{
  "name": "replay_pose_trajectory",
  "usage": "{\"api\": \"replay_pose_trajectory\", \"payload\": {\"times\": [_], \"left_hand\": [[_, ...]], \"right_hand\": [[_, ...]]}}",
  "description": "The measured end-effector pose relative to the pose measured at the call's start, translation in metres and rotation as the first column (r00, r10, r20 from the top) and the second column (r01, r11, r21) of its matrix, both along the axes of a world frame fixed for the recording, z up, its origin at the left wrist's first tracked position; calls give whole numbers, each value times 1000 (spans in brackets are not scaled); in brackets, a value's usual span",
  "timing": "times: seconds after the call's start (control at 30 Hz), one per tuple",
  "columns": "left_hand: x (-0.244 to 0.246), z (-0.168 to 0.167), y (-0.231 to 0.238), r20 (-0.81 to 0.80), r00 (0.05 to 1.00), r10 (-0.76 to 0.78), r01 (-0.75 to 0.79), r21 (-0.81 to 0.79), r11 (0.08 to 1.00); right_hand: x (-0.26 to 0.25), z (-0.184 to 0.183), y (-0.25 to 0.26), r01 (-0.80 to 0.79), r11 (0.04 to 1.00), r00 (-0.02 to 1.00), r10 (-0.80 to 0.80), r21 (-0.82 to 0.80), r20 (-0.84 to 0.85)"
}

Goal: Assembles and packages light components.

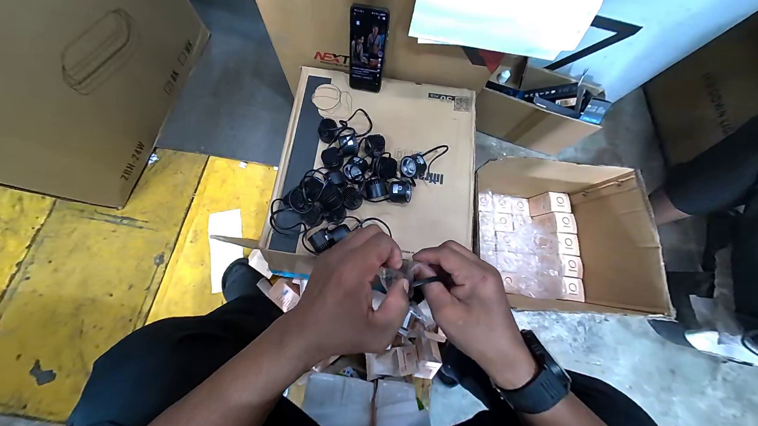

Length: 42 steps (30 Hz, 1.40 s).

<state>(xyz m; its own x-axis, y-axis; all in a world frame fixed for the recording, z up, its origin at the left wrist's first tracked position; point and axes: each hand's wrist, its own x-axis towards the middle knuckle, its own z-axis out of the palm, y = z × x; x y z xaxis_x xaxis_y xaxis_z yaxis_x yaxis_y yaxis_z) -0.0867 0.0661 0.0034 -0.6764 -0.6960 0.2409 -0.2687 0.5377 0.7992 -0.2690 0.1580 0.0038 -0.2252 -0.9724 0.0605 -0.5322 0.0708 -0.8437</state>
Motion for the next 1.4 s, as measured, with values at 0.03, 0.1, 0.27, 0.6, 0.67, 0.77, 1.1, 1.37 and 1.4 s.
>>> {"api": "replay_pose_trajectory", "payload": {"times": [0.03, 0.1, 0.27, 0.6, 0.67, 0.77, 1.1, 1.37, 1.4], "left_hand": [[0, -1, 1, 3, 1000, 14, -13, -77, 997], [-3, -2, 3, 30, 998, 47, -40, -209, 977], [-7, -10, 5, 167, 975, 149, -94, -300, 949], [-5, 2, 1, 142, 987, -70, 62, 58, 996], [-5, 1, 1, 175, 981, -84, 75, 57, 996], [-7, 1, 1, 241, 968, -73, 54, 86, 995], [-3, 3, -1, 194, 973, 125, -130, 11, 991], [-4, 3, 5, 313, 935, 169, -141, -111, 984], [-4, 4, 4, 359, 920, 158, -135, -89, 987]], "right_hand": [[0, 0, 0, 26, 1000, 999, -26, -2, 25], [0, 0, -1, 62, 998, 994, -60, -19, 93], [2, 0, -2, 82, 996, 980, -77, -19, 185], [0, 5, -5, 116, 993, 966, -115, 12, 231], [0, 5, -5, 100, 995, 963, -100, 10, 251], [0, 6, -5, 89, 996, 958, -89, 12, 271], [-2, 6, -7, 139, 990, 958, -143, 35, 248], [-1, 8, -7, 169, 984, 929, -180, 60, 323], [-1, 9, -7, 174, 983, 928, -185, 63, 325]]}}
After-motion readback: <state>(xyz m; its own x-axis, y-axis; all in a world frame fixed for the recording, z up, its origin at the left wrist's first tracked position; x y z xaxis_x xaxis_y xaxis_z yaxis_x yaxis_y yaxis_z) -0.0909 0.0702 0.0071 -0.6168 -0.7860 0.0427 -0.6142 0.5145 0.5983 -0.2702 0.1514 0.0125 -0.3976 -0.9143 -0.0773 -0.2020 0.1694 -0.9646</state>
